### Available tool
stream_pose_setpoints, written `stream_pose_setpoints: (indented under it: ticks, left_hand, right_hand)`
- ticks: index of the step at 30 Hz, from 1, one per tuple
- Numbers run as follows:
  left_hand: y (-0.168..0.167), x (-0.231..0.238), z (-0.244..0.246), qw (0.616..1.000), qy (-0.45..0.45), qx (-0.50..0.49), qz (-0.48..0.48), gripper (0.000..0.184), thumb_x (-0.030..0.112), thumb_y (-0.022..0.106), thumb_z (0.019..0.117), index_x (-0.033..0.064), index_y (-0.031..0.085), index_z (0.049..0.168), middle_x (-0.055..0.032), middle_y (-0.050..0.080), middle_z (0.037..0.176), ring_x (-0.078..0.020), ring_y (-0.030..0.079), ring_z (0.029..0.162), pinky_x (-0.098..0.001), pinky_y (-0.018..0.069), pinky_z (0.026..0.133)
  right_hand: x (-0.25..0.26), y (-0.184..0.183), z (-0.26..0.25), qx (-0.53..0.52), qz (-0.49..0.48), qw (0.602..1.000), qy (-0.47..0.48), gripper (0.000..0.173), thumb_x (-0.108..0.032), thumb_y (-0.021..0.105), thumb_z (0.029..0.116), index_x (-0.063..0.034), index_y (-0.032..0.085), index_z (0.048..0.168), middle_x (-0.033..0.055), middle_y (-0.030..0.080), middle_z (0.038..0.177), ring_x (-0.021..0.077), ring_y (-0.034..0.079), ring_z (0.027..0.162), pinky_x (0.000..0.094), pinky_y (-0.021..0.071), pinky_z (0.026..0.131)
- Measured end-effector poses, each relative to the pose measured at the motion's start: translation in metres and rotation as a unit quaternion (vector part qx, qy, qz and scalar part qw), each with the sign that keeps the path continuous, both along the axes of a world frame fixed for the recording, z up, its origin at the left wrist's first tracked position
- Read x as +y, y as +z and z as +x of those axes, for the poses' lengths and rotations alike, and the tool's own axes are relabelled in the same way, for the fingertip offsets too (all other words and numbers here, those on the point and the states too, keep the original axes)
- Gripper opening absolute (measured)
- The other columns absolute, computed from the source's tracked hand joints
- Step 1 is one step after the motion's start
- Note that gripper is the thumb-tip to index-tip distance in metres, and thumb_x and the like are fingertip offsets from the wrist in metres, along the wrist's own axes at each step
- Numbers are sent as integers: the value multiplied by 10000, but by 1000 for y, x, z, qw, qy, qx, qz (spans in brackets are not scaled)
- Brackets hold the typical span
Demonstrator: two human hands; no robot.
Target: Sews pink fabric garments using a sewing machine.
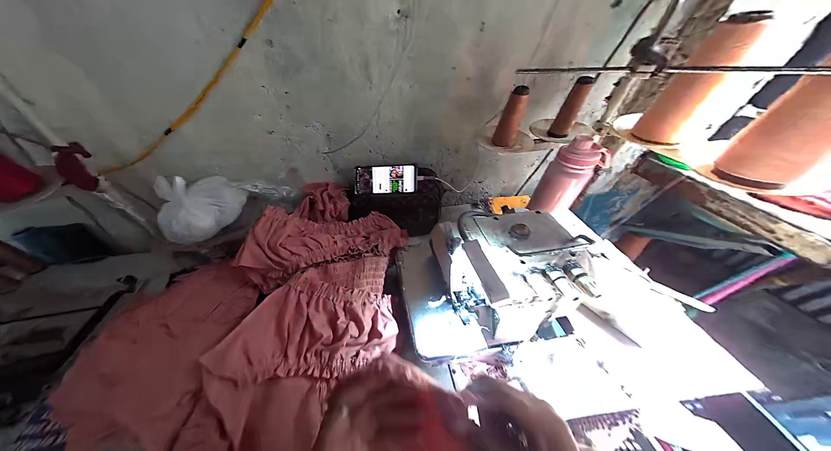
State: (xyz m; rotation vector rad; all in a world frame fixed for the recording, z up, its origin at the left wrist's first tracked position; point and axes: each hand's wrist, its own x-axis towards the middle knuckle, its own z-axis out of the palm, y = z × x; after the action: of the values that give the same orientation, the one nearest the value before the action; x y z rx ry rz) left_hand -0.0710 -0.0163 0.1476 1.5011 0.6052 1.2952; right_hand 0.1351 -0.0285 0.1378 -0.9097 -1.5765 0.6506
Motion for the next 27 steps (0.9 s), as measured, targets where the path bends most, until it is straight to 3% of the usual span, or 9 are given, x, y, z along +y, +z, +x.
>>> stream_pose_setpoints:
  ticks: [3,5,9,12,13,16,20,24,27]
  left_hand:
    - [-52,80,36,968,115,178,136,406,243,653,972,37,594,1316,-79,597,1364,-120,579,1228,-325,510,1001]
    - [-67,116,54,937,73,295,172,418,244,619,943,59,665,1316,-168,571,1443,-340,493,1372,-616,371,1092]
    - [-38,133,70,874,-59,467,123,395,333,439,1038,92,722,1172,-67,639,1360,-257,479,1390,-633,167,1178]
    - [-32,126,66,913,-48,389,113,352,254,409,1071,12,663,1095,-84,687,1032,-157,631,1084,-469,349,1116]
    - [-31,121,65,921,-21,365,133,317,258,418,1078,34,642,1093,-41,666,929,-99,644,922,-349,503,931]
    - [-21,104,67,897,109,356,239,275,256,469,1048,58,659,1065,-26,662,778,-104,647,681,-274,545,615]
    - [-11,92,69,865,163,380,286,280,288,488,1030,87,683,1015,-11,664,751,-103,637,633,-264,525,558]
    - [-5,91,43,904,147,326,236,272,314,592,1016,62,668,1087,-41,697,890,-85,652,741,-259,548,642]
    - [-2,93,-13,916,234,276,175,288,240,592,1023,-16,606,1154,-19,666,993,13,621,835,-179,540,729]
  right_hand:
    - [39,-35,35,51,-172,984,22,99,-109,695,933,-66,734,1013,-119,689,813,-114,540,652,94,462,610]
    - [52,-44,49,77,-259,962,31,79,-95,681,932,-67,718,996,-121,667,781,-85,547,639,126,466,607]
    - [53,-36,68,58,-302,951,29,69,-106,664,936,-73,708,978,-119,629,722,-73,505,578,131,427,550]
    - [52,-34,77,-35,-247,968,-20,116,-154,655,950,-63,722,976,-73,658,798,-57,551,662,136,467,632]
    - [51,-36,76,-91,-203,972,-76,166,-193,642,953,-63,740,980,-24,685,850,-8,592,720,186,497,682]
    - [48,-34,55,-151,-101,955,-235,229,-257,645,915,-69,762,975,25,689,764,78,598,572,279,523,551]
    - [43,-24,26,79,-146,978,-129,340,-226,766,886,-47,694,1166,-90,708,898,-90,555,600,105,482,535]
    - [39,-37,16,239,-104,961,-93,21,-134,703,946,-130,692,964,-107,679,729,-36,606,574,158,524,519]
    - [13,-29,41,256,-106,951,-140,134,-132,701,928,-261,691,965,-167,704,783,-61,620,604,149,536,527]
